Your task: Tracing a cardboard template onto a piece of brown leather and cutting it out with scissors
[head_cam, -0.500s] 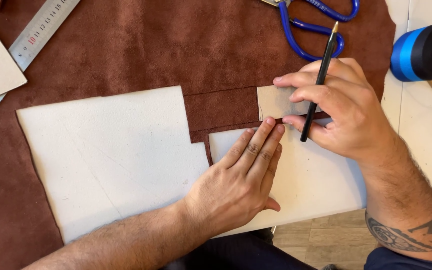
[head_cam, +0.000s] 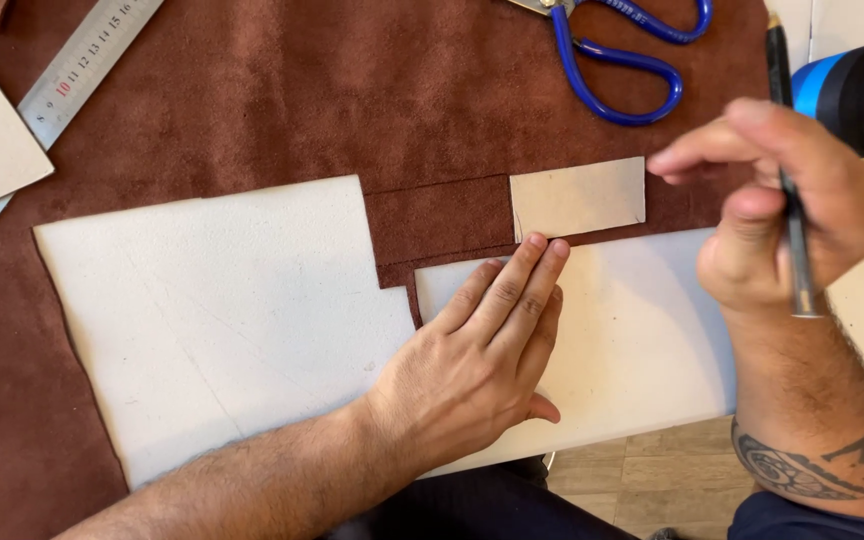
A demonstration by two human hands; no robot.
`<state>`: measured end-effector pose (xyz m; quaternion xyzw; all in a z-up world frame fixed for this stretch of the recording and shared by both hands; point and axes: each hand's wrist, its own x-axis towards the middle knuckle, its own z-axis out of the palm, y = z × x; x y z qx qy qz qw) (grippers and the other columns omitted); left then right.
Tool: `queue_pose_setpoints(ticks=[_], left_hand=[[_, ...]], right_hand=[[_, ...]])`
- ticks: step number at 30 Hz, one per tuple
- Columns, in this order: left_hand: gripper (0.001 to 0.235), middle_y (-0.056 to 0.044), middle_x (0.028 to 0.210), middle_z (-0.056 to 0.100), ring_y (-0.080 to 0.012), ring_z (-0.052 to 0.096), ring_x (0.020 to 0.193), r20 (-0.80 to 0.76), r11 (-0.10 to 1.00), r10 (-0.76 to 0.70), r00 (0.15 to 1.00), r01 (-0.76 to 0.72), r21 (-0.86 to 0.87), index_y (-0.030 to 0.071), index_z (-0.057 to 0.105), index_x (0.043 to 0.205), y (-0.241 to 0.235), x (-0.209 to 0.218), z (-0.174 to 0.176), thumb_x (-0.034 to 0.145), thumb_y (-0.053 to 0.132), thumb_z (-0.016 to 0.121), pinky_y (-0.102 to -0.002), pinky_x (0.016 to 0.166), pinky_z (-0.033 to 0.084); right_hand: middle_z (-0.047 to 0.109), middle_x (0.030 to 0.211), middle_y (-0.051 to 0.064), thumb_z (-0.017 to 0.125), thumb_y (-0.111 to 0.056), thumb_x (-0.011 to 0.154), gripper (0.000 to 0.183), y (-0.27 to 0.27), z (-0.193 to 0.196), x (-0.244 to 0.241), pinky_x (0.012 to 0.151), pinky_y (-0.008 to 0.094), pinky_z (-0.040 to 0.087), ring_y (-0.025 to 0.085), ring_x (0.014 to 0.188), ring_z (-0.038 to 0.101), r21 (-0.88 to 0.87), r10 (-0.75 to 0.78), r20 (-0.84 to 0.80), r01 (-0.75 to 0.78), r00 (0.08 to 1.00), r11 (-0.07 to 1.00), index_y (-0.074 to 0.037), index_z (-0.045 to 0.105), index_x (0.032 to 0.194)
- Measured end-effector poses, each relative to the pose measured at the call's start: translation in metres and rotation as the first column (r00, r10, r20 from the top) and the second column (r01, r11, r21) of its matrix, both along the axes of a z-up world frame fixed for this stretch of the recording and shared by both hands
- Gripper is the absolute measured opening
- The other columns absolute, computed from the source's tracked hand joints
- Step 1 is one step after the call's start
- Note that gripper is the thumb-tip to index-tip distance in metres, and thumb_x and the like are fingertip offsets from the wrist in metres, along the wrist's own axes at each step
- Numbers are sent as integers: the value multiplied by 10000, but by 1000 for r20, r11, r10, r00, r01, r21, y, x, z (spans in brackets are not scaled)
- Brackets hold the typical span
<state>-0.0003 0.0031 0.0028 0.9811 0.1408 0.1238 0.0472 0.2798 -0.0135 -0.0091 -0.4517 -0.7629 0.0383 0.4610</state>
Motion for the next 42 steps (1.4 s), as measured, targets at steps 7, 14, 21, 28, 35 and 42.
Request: queue_pose_setpoints(ticks=[7, 14, 21, 28, 35, 42], left_hand=[[1022, -287, 1566, 431, -403, 400, 1490, 18, 999, -20, 1000, 21, -26, -18, 620, 1308, 4, 5, 3, 735, 824, 696, -463, 1196, 407], [1084, -264, 1593, 404, -341, 485, 1410, 4, 999, 22, 1000, -22, -29, 34, 623, 1256, 6, 14, 2, 641, 923, 704, -415, 1056, 467], [1057, -244, 1557, 468, -332, 503, 1380, 33, 1000, 24, 999, -24, 1, 26, 641, 1227, 8, 19, 5, 638, 901, 707, -416, 1036, 462], [1108, -238, 1444, 557, -348, 535, 1346, 7, 996, 19, 1000, -20, 92, 18, 641, 1238, 11, 31, 12, 576, 902, 722, -479, 1177, 403], [1230, -208, 1620, 389, -338, 527, 1318, -37, 997, -1, 999, 4, 82, 81, 570, 1452, 15, 33, 1, 638, 1004, 579, -467, 1183, 394], [1196, -197, 1604, 422, -331, 527, 1326, -21, 997, -10, 1000, 12, 79, 86, 593, 1443, 20, 32, 4, 662, 992, 599, -475, 1172, 412]], right_hand=[[545, 829, 308, 521, -354, 1142, 570, -5, 8, -2, 586, 385, 442, 367, 685, 613, -93, -259, -258, 243, 931, 966, 210, 581, 1087], [630, 852, 315, 519, -83, 1186, 296, -4, 17, -1, 617, 336, 508, 357, 749, 701, -279, -258, -197, 199, 946, 940, 211, 557, 1199], [718, 911, 256, 544, -48, 1135, 237, -1, 35, -15, 752, 367, 586, 322, 805, 748, -244, -151, 45, 158, 987, 957, 163, 649, 1114], [648, 780, 229, 568, -92, 1117, 291, -2, 36, -5, 627, 318, 464, 274, 672, 642, -221, -240, -59, 222, 969, 950, 164, 658, 1013], [632, 708, 196, 582, 4, 1143, 253, -3, 34, -4, 567, 280, 457, 224, 581, 613, -343, -420, -56, 378, 906, 860, 173, 673, 977], [633, 696, 166, 590, 12, 1103, 238, 3, 34, -8, 598, 299, 468, 217, 591, 608, -366, -428, 10, 402, 904, 840, 150, 677, 929]])
